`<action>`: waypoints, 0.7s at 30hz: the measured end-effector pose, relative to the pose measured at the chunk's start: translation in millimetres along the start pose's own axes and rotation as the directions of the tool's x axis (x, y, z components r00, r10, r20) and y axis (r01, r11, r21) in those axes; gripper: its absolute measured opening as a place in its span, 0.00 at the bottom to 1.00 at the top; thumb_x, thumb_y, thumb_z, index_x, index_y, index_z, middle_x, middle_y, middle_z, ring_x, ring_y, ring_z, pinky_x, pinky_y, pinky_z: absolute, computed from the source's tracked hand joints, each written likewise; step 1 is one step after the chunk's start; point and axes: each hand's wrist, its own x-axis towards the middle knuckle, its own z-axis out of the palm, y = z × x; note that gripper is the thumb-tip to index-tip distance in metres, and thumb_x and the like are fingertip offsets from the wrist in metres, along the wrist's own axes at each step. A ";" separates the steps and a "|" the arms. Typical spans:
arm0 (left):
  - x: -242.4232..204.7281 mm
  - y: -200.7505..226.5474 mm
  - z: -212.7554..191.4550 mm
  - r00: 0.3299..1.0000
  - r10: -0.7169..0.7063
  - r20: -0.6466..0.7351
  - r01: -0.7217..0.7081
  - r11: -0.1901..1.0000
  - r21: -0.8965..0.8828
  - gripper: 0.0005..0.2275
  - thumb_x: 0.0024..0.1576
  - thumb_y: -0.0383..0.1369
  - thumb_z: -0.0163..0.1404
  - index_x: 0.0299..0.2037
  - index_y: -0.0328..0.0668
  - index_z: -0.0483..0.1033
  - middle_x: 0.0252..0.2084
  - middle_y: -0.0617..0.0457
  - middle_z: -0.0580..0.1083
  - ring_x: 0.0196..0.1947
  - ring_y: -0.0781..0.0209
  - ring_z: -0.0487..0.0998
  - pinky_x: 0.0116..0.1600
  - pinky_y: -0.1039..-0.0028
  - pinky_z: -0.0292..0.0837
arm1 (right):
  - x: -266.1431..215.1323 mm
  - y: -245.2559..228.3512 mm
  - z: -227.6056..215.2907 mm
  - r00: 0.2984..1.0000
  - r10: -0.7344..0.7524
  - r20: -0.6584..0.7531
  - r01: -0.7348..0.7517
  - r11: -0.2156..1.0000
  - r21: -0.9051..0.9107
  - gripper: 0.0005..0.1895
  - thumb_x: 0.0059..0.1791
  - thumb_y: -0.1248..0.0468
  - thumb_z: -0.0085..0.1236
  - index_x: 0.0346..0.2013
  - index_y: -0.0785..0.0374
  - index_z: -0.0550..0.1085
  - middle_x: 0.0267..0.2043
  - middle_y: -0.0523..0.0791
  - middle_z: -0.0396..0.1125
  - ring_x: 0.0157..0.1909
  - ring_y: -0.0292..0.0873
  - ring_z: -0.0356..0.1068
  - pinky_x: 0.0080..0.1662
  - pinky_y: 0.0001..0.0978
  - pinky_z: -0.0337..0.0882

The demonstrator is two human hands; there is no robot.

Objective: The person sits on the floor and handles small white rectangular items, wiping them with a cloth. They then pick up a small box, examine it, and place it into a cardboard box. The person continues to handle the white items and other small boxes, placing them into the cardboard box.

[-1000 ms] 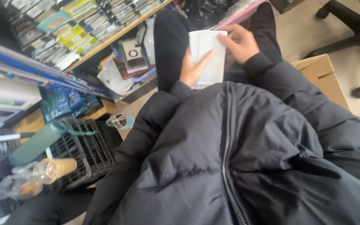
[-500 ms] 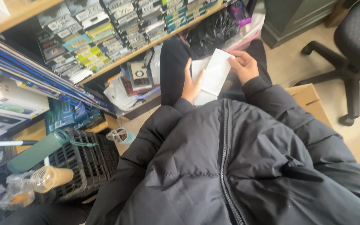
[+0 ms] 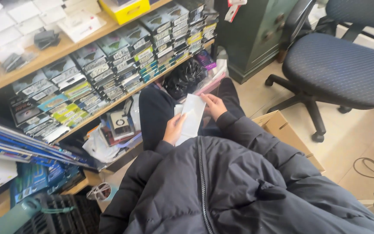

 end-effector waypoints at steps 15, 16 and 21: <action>-27.6 68.2 0.8 0.995 -0.042 0.087 0.035 0.996 0.087 0.12 0.60 0.44 0.60 0.42 0.46 0.83 0.33 0.56 0.79 0.36 0.69 0.76 0.47 0.74 0.74 | 0.1 -12.6 -5.6 0.998 -0.042 -0.054 0.034 0.989 -0.142 0.05 0.50 0.57 0.65 0.37 0.52 0.81 0.32 0.41 0.75 0.32 0.34 0.73 0.43 0.28 0.75; -27.9 69.9 1.6 0.995 -0.044 0.093 0.036 0.995 0.088 0.12 0.60 0.45 0.60 0.41 0.46 0.82 0.32 0.57 0.78 0.34 0.69 0.76 0.45 0.76 0.74 | -3.0 -14.4 -7.3 0.990 -0.043 -0.133 0.028 0.994 -0.107 0.06 0.50 0.55 0.66 0.38 0.51 0.81 0.31 0.39 0.74 0.30 0.31 0.72 0.40 0.24 0.75; -25.6 71.3 -0.3 0.996 -0.070 0.057 0.064 0.993 0.096 0.14 0.63 0.46 0.57 0.42 0.44 0.81 0.34 0.55 0.78 0.35 0.67 0.75 0.46 0.74 0.74 | -2.7 2.9 0.0 0.999 0.010 -0.054 -0.015 0.995 -0.103 0.09 0.51 0.53 0.65 0.40 0.53 0.81 0.25 0.41 0.69 0.23 0.33 0.69 0.33 0.24 0.73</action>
